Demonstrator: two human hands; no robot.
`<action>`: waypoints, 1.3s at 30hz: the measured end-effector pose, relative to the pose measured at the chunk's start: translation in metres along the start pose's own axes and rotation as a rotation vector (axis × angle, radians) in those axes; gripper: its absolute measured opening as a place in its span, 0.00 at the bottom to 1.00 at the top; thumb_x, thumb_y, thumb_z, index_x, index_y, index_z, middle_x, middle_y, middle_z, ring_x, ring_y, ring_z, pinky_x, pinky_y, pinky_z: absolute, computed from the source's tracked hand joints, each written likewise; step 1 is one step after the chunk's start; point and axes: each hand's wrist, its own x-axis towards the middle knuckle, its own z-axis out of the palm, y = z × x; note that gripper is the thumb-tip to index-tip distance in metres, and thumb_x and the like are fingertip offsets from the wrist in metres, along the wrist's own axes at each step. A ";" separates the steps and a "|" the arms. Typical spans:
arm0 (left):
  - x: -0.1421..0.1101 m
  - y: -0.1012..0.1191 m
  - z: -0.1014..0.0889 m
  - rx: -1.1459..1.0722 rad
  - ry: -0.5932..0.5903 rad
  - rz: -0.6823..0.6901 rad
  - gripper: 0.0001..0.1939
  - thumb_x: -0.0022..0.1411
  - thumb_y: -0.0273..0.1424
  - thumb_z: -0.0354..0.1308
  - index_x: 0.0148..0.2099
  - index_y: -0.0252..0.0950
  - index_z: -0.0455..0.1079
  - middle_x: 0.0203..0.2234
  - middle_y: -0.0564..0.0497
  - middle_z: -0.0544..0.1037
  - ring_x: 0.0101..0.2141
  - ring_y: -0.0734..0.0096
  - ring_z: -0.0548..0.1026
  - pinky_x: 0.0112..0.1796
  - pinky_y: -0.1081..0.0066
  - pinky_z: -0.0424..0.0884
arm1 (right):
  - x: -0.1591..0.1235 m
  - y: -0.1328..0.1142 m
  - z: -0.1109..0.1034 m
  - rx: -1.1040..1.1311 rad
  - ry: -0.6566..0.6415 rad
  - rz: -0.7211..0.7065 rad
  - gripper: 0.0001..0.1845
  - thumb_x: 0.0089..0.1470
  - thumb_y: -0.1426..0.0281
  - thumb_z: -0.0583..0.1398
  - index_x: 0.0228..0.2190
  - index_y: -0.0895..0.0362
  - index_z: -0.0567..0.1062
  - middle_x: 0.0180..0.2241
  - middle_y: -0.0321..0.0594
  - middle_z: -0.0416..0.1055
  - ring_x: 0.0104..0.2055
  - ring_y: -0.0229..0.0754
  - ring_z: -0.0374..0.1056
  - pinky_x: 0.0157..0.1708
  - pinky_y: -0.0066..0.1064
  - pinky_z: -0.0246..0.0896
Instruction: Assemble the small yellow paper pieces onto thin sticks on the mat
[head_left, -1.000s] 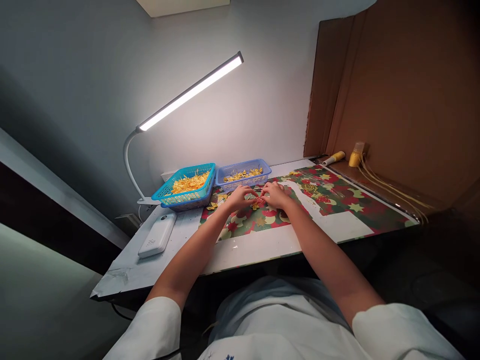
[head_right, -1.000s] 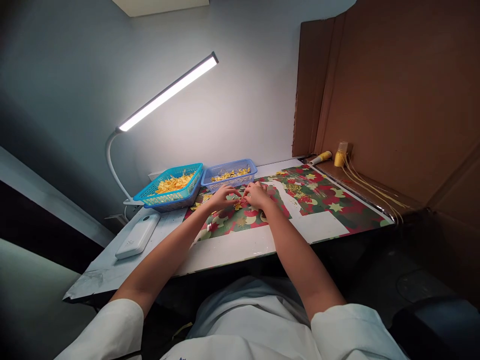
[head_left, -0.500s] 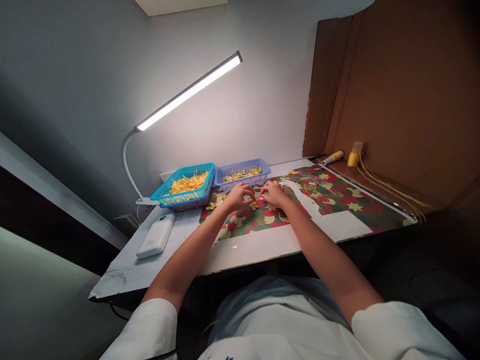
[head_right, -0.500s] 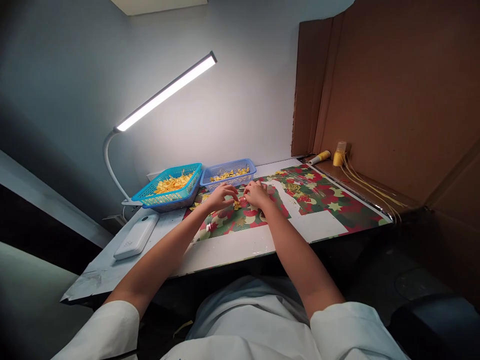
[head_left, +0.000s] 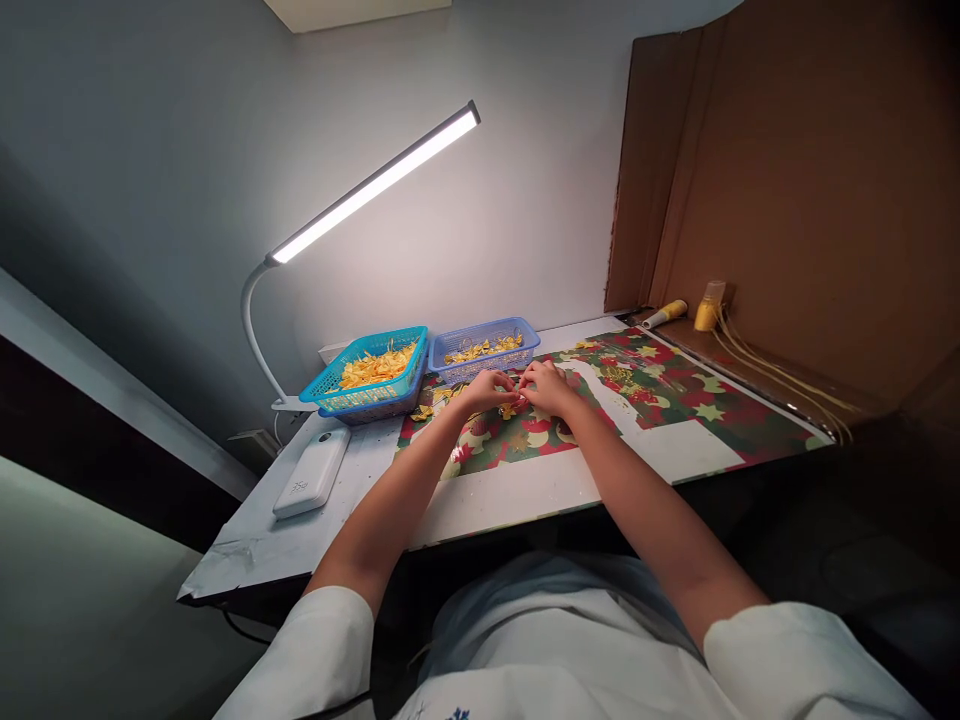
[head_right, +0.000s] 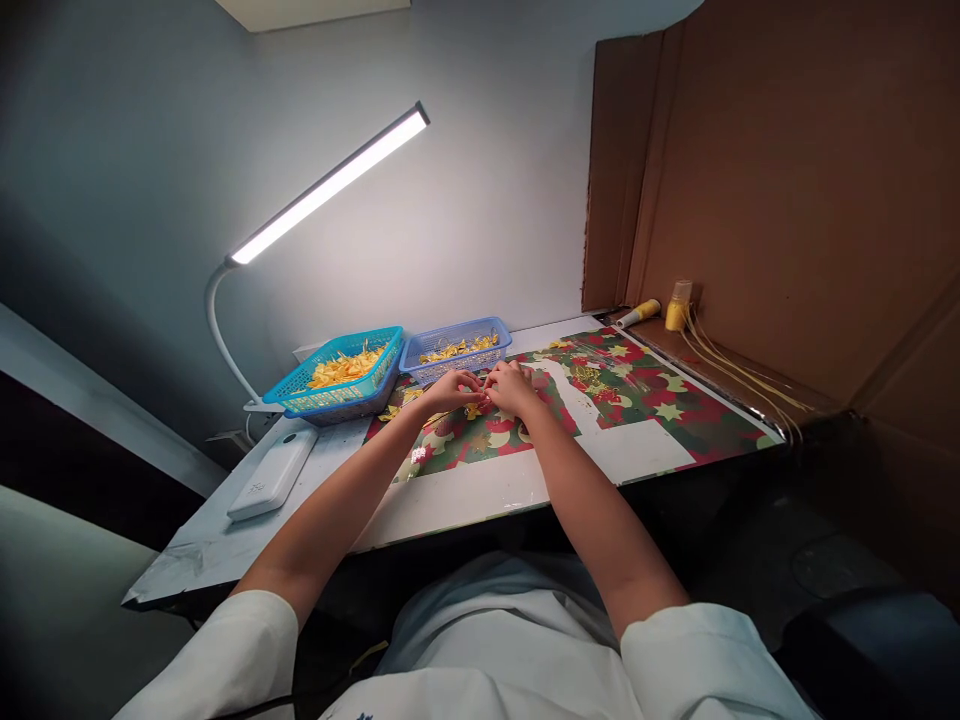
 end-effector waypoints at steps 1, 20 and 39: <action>0.000 -0.001 0.000 0.008 -0.005 0.011 0.12 0.49 0.40 0.61 0.28 0.35 0.77 0.36 0.48 0.77 0.38 0.66 0.73 0.42 0.71 0.66 | 0.000 0.000 0.000 -0.002 0.000 0.000 0.08 0.53 0.68 0.57 0.29 0.52 0.77 0.43 0.40 0.69 0.49 0.47 0.58 0.50 0.41 0.51; -0.004 -0.012 -0.002 0.367 -0.026 0.127 0.11 0.56 0.39 0.58 0.32 0.39 0.77 0.39 0.47 0.75 0.42 0.60 0.67 0.49 0.62 0.58 | 0.002 0.002 -0.005 -0.019 0.048 0.051 0.08 0.55 0.69 0.56 0.30 0.53 0.76 0.43 0.42 0.69 0.49 0.47 0.58 0.45 0.40 0.54; -0.011 -0.009 -0.009 0.336 -0.044 0.112 0.12 0.57 0.39 0.56 0.30 0.38 0.76 0.39 0.48 0.75 0.44 0.62 0.70 0.51 0.61 0.57 | 0.000 -0.003 0.001 0.002 0.139 0.025 0.12 0.56 0.68 0.55 0.38 0.52 0.77 0.45 0.44 0.67 0.49 0.49 0.56 0.44 0.40 0.51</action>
